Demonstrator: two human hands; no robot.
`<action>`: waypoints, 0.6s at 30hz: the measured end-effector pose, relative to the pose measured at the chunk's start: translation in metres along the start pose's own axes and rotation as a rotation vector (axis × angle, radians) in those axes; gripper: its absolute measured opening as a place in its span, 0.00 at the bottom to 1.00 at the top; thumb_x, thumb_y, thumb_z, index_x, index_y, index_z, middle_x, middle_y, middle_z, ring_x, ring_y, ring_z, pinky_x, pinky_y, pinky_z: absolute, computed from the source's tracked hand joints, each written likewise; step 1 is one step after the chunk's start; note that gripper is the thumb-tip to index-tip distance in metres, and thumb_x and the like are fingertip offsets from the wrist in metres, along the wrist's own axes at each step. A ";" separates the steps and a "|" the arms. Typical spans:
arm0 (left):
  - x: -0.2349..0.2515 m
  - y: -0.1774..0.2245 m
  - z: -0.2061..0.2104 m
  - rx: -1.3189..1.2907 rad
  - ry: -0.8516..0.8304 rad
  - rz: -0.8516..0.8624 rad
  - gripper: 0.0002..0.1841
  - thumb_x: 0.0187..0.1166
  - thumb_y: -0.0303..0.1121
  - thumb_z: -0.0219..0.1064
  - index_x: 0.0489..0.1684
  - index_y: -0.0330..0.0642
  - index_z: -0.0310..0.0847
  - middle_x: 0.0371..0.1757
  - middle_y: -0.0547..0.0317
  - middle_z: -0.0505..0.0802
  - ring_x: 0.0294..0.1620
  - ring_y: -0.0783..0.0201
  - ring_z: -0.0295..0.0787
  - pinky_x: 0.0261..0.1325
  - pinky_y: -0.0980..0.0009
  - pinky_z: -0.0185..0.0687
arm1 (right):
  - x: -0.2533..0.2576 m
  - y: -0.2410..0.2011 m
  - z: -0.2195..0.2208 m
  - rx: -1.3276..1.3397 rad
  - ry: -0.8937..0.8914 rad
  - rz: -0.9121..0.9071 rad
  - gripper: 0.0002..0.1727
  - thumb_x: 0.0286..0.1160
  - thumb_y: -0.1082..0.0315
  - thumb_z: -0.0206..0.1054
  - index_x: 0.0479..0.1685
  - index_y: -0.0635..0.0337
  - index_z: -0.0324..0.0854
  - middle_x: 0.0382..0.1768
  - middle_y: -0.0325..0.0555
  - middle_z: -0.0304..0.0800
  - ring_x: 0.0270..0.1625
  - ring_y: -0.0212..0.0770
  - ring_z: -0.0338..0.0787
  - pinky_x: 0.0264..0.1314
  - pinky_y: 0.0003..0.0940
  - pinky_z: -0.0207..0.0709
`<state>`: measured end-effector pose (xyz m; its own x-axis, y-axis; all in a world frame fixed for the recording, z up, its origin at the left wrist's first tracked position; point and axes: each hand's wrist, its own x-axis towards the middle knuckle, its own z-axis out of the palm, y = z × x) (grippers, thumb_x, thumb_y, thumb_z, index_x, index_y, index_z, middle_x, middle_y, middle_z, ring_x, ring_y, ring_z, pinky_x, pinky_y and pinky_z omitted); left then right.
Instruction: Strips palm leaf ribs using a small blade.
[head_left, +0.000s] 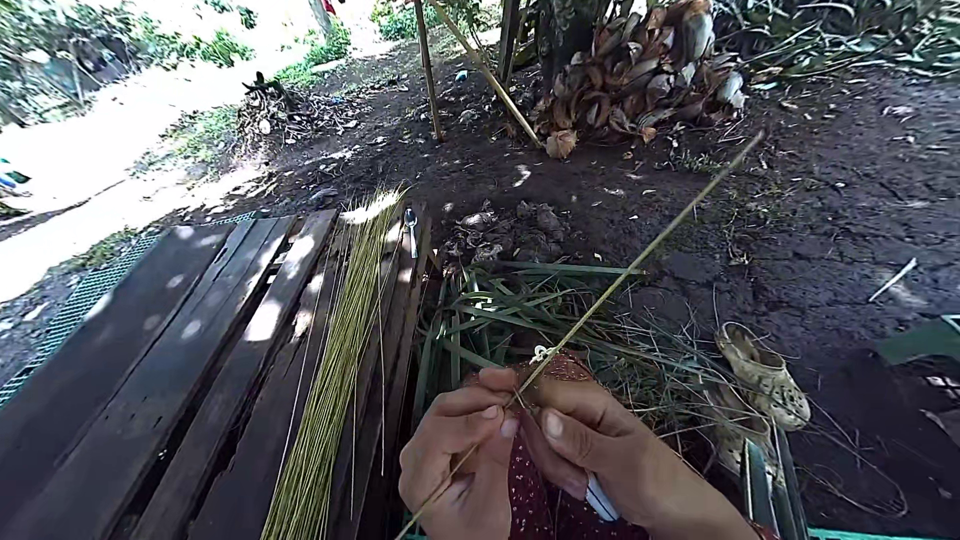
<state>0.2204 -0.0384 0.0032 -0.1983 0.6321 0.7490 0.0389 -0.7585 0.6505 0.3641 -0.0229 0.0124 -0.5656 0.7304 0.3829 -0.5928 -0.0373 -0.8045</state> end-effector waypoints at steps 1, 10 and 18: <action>-0.001 0.000 0.001 0.015 -0.005 0.008 0.06 0.82 0.34 0.70 0.49 0.54 0.90 0.51 0.78 0.93 0.56 0.81 0.89 0.60 0.84 0.83 | -0.001 0.000 0.000 -0.029 0.004 -0.020 0.24 0.92 0.58 0.54 0.78 0.60 0.75 0.27 0.19 0.77 0.25 0.10 0.67 0.26 0.07 0.62; -0.006 0.009 -0.011 -0.026 -0.030 -0.070 0.06 0.81 0.35 0.71 0.48 0.58 0.91 0.52 0.78 0.94 0.50 0.78 0.93 0.53 0.81 0.90 | 0.000 -0.029 -0.052 -0.192 0.522 -0.222 0.20 0.91 0.59 0.51 0.68 0.53 0.84 0.12 0.20 0.71 0.17 0.17 0.71 0.27 0.14 0.68; -0.009 -0.004 -0.010 0.063 -0.172 0.020 0.05 0.83 0.34 0.69 0.48 0.57 0.88 0.55 0.81 0.92 0.57 0.78 0.90 0.61 0.79 0.87 | -0.015 -0.015 -0.032 -0.127 -0.008 0.039 0.21 0.92 0.56 0.53 0.71 0.56 0.81 0.20 0.18 0.69 0.22 0.11 0.65 0.25 0.09 0.59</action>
<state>0.2120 -0.0429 -0.0074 -0.0264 0.6388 0.7689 0.1039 -0.7633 0.6377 0.3998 -0.0115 0.0047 -0.5914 0.7248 0.3534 -0.4932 0.0216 -0.8696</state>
